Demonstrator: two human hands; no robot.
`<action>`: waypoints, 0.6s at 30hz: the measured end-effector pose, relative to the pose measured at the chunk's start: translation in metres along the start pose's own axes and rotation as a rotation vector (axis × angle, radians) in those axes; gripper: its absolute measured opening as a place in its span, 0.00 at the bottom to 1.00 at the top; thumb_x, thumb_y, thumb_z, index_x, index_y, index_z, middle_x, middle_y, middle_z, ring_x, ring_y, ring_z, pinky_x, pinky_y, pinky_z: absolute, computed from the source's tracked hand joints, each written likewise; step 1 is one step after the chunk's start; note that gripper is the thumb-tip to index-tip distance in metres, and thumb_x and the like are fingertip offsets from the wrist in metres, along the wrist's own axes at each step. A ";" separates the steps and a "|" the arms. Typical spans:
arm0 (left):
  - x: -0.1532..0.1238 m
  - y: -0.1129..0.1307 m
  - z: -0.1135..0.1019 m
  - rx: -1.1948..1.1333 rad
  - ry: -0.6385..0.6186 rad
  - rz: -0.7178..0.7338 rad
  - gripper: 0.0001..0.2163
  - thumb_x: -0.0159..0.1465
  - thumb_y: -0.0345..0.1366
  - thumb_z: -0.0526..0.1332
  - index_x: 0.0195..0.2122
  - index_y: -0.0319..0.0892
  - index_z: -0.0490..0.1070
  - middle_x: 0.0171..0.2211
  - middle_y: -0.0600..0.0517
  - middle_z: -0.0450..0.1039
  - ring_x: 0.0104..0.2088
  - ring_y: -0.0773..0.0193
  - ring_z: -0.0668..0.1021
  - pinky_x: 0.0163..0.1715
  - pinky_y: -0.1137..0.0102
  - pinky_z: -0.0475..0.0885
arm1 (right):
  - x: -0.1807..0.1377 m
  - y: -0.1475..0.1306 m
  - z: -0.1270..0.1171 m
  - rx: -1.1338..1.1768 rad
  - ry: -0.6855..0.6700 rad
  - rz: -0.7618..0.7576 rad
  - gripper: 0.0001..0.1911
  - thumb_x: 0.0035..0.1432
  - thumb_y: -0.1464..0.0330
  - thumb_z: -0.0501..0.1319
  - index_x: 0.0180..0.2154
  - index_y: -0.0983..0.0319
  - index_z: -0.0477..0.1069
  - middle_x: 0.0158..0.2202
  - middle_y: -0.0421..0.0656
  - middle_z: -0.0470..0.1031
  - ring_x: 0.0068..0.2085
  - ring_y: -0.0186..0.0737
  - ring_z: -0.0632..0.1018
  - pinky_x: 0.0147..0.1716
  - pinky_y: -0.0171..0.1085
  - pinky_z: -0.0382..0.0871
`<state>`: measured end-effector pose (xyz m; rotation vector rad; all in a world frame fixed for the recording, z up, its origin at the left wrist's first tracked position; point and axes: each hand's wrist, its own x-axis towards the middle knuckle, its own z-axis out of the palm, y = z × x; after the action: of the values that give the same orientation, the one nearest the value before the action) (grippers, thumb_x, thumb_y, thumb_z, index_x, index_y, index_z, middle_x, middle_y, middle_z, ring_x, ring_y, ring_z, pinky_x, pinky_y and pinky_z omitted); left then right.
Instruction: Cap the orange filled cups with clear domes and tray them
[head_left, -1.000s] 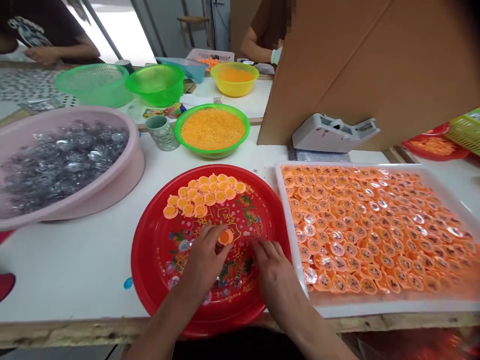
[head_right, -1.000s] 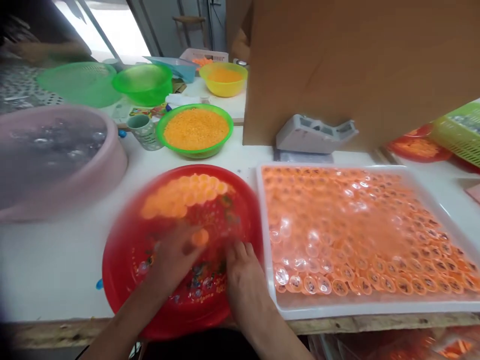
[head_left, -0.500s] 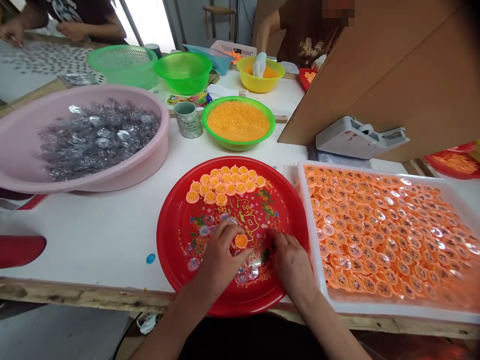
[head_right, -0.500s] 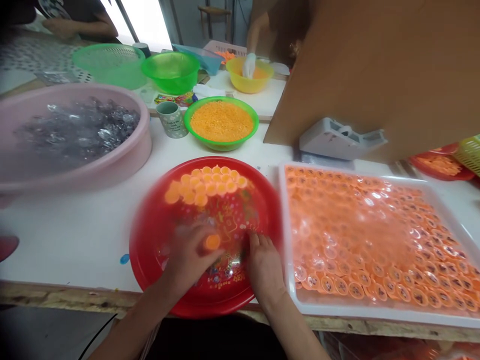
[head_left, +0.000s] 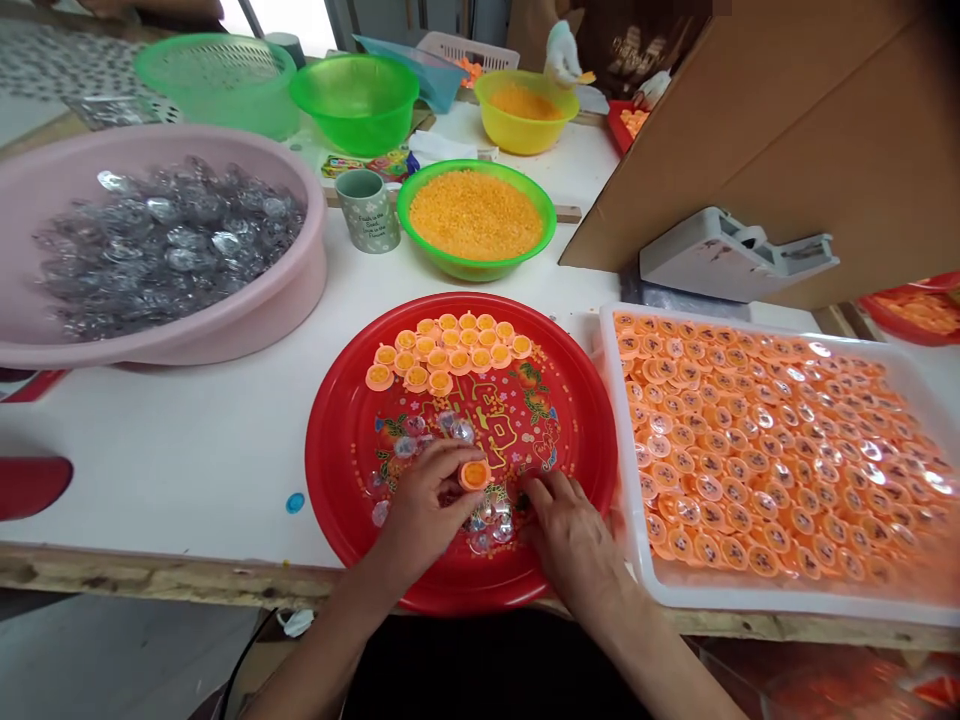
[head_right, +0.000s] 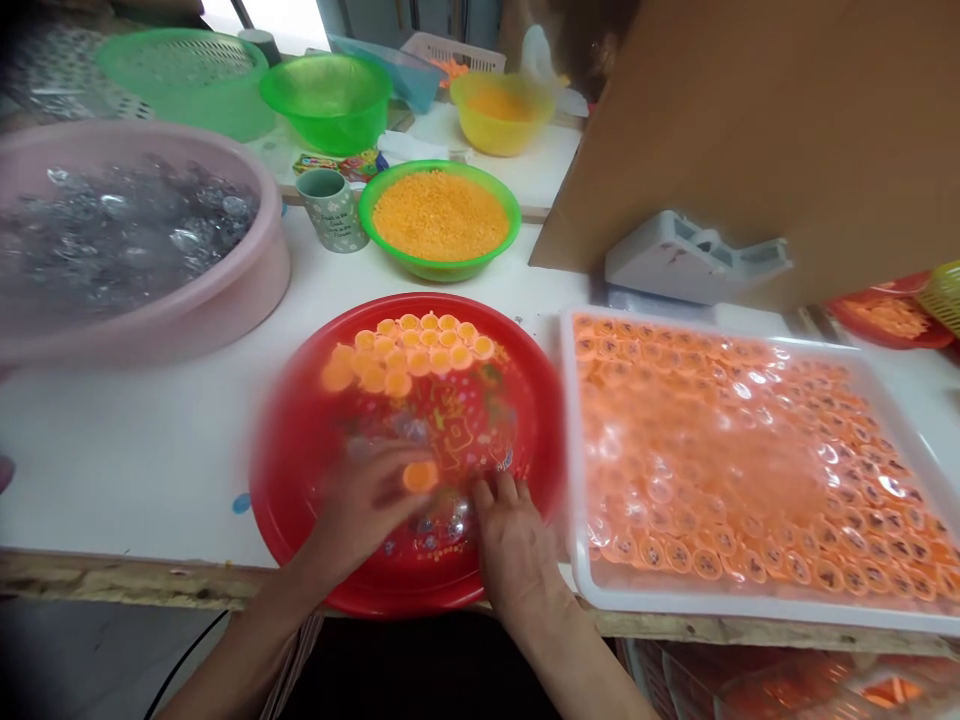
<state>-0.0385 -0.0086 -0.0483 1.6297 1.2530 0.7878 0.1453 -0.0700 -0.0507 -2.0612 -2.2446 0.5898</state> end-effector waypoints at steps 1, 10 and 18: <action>-0.001 0.000 0.003 -0.012 0.006 0.013 0.11 0.57 0.27 0.65 0.41 0.45 0.75 0.44 0.48 0.75 0.46 0.58 0.78 0.38 0.67 0.78 | -0.001 -0.001 0.002 0.057 0.007 -0.024 0.20 0.56 0.82 0.55 0.47 0.60 0.71 0.44 0.49 0.72 0.42 0.47 0.74 0.42 0.42 0.73; -0.008 -0.001 0.013 0.128 0.078 0.008 0.07 0.55 0.26 0.64 0.31 0.43 0.69 0.29 0.55 0.71 0.30 0.65 0.75 0.30 0.72 0.71 | -0.005 -0.001 -0.002 -0.023 0.103 0.029 0.21 0.54 0.80 0.57 0.50 0.61 0.69 0.43 0.50 0.74 0.43 0.50 0.75 0.44 0.48 0.72; -0.010 -0.004 0.016 -0.019 0.106 -0.070 0.10 0.53 0.27 0.67 0.35 0.44 0.71 0.33 0.55 0.75 0.34 0.63 0.78 0.34 0.70 0.74 | -0.006 -0.004 0.003 0.269 0.002 -0.033 0.32 0.52 0.85 0.51 0.55 0.55 0.65 0.49 0.44 0.74 0.43 0.39 0.79 0.38 0.32 0.73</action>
<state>-0.0288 -0.0223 -0.0573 1.5375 1.3650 0.8494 0.1411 -0.0765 -0.0515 -1.8896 -2.0606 0.8352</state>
